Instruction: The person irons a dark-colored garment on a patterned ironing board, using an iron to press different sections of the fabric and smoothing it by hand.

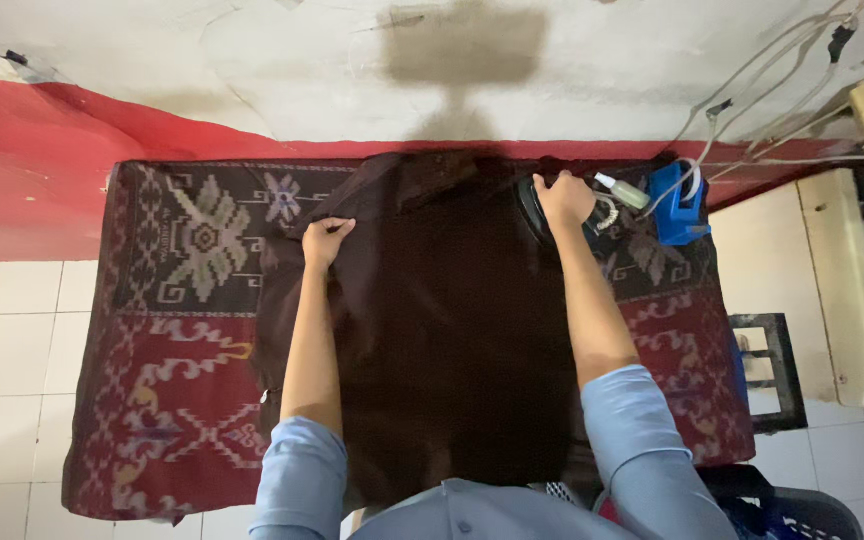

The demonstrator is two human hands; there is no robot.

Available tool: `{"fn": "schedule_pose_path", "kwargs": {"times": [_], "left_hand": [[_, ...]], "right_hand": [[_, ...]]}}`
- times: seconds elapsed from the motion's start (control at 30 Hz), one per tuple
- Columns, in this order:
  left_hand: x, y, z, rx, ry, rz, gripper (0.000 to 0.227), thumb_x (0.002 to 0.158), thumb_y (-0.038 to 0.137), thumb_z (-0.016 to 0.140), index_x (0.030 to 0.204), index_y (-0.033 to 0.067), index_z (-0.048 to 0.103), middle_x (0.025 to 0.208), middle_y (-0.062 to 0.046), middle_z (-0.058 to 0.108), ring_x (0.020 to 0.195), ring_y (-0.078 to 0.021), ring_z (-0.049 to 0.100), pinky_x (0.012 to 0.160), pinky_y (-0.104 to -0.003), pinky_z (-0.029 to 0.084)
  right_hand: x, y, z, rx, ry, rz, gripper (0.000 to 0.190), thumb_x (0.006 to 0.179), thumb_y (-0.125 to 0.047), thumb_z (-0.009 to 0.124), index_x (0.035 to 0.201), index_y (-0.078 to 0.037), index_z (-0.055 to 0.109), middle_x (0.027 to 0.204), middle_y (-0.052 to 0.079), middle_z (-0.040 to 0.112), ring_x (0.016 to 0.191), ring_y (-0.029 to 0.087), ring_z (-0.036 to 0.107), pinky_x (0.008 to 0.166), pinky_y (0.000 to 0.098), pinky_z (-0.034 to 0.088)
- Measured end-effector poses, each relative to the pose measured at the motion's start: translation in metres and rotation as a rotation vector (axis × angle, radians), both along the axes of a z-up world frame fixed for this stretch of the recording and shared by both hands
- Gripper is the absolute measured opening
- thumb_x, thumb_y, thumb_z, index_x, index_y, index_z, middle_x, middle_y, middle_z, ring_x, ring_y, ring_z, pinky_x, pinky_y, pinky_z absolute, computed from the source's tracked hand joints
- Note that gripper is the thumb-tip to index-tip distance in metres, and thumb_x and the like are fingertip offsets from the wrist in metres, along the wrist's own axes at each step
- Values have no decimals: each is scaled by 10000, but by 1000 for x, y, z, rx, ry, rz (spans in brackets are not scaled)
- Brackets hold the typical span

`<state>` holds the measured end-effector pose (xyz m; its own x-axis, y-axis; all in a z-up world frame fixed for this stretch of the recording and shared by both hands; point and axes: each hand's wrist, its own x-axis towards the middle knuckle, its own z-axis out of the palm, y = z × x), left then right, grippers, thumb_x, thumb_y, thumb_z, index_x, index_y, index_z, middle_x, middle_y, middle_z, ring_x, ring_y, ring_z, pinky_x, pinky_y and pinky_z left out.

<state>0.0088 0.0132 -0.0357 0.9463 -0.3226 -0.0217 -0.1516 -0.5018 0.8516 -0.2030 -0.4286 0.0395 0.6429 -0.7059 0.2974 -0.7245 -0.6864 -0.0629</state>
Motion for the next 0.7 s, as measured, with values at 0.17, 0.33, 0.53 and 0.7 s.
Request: {"fn": "schedule_pose_path", "kwargs": {"times": [0.17, 0.33, 0.53, 0.7], "left_hand": [[7, -6, -8, 81, -71, 17, 343, 859, 443, 809, 992, 127, 822, 912, -117, 783, 842, -273, 751, 796, -385, 562], [3, -1, -8, 128, -114, -21, 352, 941, 464, 724, 1033, 135, 811, 954, -141, 765, 925, -324, 730, 855, -415, 549], [-11, 24, 17, 437, -524, -162, 314, 982, 415, 629, 1017, 141, 778, 1067, -62, 761, 1148, -342, 575, 999, -598, 356], [-8, 23, 51, 702, -799, -148, 428, 945, 563, 624, 967, 156, 754, 1005, -36, 736, 1179, -305, 563, 978, -563, 337]], "right_hand": [[-19, 12, 16, 118, 119, 463, 585, 841, -671, 704, 1014, -116, 771, 684, 114, 718, 620, 299, 716, 576, 418, 556], [3, 69, 25, 100, -61, 664, 510, 794, -636, 795, 843, -128, 769, 686, 104, 712, 643, 304, 697, 569, 433, 533], [56, 160, 12, 66, -158, 884, 514, 823, -584, 814, 746, -96, 671, 596, 81, 645, 513, 265, 640, 518, 408, 502], [68, 178, 6, 76, -88, 909, 547, 851, -570, 817, 713, -73, 635, 561, 66, 617, 451, 228, 610, 460, 389, 476]]}}
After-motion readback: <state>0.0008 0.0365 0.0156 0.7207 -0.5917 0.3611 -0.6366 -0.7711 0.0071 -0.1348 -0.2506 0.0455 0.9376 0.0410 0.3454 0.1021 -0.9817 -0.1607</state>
